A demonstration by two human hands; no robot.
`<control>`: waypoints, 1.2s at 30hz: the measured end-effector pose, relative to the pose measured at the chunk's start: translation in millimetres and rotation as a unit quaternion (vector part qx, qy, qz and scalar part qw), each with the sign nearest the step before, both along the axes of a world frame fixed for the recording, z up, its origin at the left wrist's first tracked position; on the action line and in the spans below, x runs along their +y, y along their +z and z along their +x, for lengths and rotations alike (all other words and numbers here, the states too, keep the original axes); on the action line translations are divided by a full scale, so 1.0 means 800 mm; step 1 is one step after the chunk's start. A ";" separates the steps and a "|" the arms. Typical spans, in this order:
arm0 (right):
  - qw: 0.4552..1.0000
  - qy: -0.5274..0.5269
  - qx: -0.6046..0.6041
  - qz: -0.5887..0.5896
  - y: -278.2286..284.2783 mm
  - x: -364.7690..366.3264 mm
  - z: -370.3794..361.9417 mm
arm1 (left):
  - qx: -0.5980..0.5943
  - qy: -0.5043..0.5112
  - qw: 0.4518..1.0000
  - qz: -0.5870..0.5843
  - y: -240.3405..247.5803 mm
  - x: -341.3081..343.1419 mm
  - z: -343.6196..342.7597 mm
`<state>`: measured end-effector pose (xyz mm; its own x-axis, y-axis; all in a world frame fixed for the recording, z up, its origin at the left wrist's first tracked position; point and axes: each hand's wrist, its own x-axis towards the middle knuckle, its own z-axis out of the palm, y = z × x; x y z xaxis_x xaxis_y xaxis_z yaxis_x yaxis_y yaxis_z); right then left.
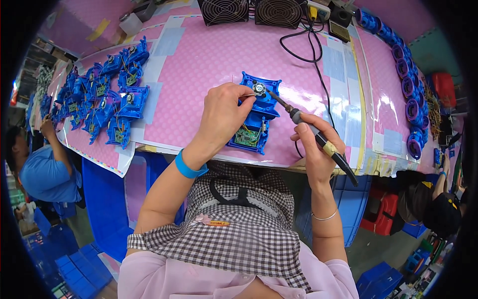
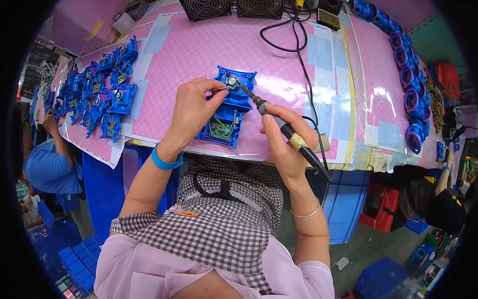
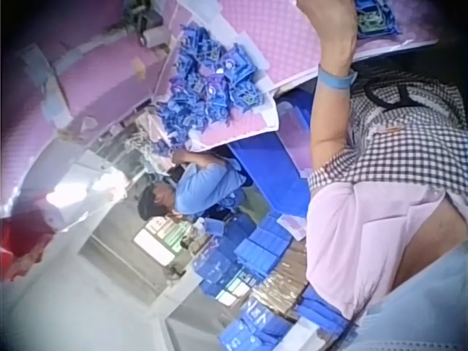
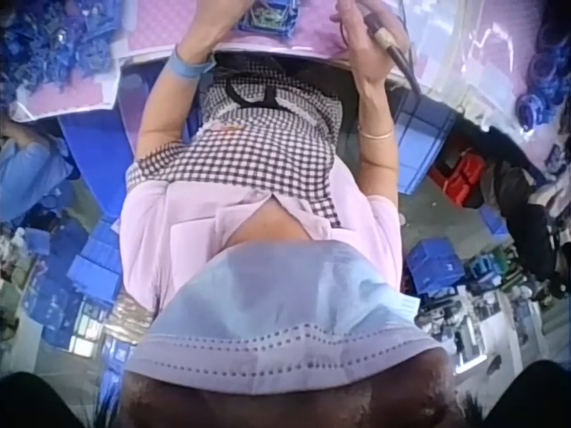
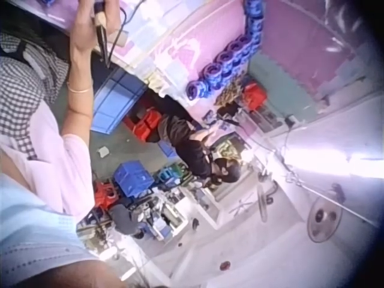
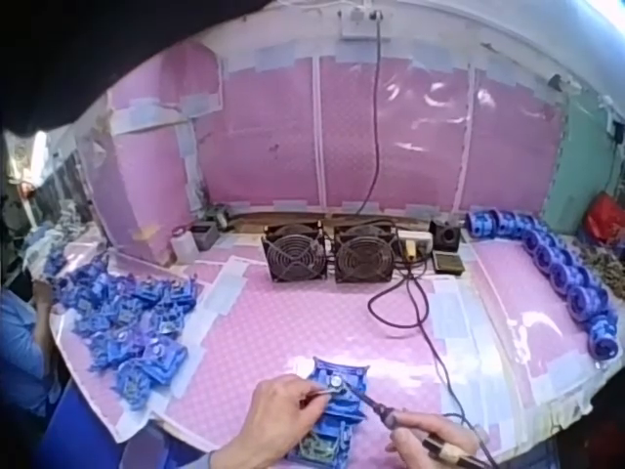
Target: Soldering wires onto small blue electronic fan components at an assembly workbench.
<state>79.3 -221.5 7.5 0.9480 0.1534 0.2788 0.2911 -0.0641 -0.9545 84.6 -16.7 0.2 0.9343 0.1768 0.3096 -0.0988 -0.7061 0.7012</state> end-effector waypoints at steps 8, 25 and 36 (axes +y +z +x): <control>0.999 -0.048 -0.020 0.011 -0.003 -0.017 -0.001 | 0.008 -0.006 1.000 -0.015 0.001 0.000 0.002; 0.918 0.235 -0.211 -0.239 -0.021 0.115 0.034 | -0.153 0.268 0.889 -0.338 -0.032 0.117 -0.124; 0.937 0.132 -0.318 -0.061 0.007 0.200 0.112 | -0.077 0.192 0.938 -0.277 -0.094 0.082 -0.121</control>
